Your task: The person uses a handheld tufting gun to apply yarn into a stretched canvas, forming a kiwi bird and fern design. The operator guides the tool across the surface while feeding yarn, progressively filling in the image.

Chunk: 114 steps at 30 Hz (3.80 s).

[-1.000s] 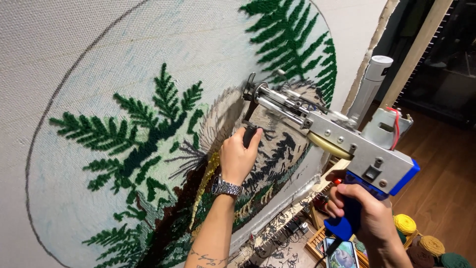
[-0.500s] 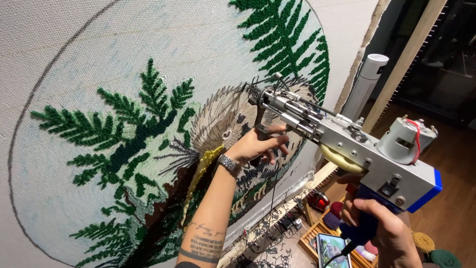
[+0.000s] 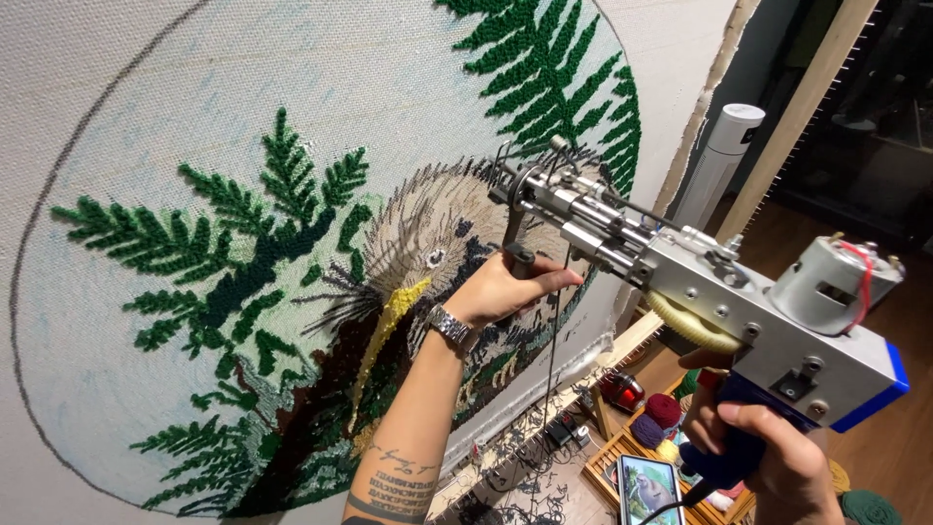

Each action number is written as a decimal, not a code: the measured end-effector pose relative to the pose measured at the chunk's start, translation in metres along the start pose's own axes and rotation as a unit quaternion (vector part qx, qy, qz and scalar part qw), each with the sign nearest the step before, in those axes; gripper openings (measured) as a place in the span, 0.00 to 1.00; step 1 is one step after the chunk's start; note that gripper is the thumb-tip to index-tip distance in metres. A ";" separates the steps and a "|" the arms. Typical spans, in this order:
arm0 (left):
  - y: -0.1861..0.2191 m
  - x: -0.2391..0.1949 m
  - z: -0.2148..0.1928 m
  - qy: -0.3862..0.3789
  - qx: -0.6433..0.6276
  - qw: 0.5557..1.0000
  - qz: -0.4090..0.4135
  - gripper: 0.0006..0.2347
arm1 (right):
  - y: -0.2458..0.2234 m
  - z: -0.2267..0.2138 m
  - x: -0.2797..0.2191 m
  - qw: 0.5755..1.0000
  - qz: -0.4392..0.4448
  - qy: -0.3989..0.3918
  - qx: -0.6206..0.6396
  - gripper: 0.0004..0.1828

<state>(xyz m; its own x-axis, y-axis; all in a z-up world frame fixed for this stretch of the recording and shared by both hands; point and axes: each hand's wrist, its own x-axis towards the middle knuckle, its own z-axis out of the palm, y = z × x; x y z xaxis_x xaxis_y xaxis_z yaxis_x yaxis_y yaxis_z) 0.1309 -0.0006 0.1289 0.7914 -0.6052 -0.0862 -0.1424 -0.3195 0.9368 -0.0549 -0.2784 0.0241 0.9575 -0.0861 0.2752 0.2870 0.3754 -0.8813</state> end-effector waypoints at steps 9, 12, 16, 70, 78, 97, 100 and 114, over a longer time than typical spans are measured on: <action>-0.035 -0.013 -0.011 0.034 -0.016 0.999 0.029 0.24 | 0.012 0.016 0.003 0.990 0.129 0.053 -0.026 0.18; -0.031 -0.020 -0.014 0.041 -0.013 0.998 0.035 0.24 | 0.007 0.043 0.005 0.996 0.043 0.054 0.051 0.03; -0.036 -0.018 -0.020 0.034 0.011 0.998 0.047 0.26 | 0.020 0.031 0.006 0.993 0.084 0.046 0.072 0.09; -0.027 -0.002 -0.051 0.112 0.017 0.993 0.035 0.28 | 0.013 0.086 0.031 0.995 0.069 0.045 0.059 0.11; -0.027 0.006 -0.027 -0.008 -0.030 0.998 0.061 0.36 | 0.003 0.053 -0.004 0.980 0.162 0.095 -0.073 0.17; -0.010 -0.022 -0.008 0.057 -0.032 0.998 0.013 0.27 | 0.011 0.032 -0.001 0.988 0.139 0.059 0.039 0.13; -0.008 -0.025 -0.011 0.060 -0.034 0.998 0.002 0.28 | 0.013 0.036 0.003 0.992 0.106 0.048 0.042 0.12; -0.038 0.011 -0.046 0.080 -0.055 0.995 0.006 0.28 | 0.020 0.090 0.032 0.998 0.026 0.062 0.021 0.05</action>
<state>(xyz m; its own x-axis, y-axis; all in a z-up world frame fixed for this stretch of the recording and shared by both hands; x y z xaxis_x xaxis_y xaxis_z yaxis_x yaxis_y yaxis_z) 0.1724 0.0380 0.1075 0.8761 -0.4814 -0.0274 -0.0935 -0.2254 0.9698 -0.0206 -0.1903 0.0499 0.9677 -0.1785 0.1780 0.2386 0.4204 -0.8754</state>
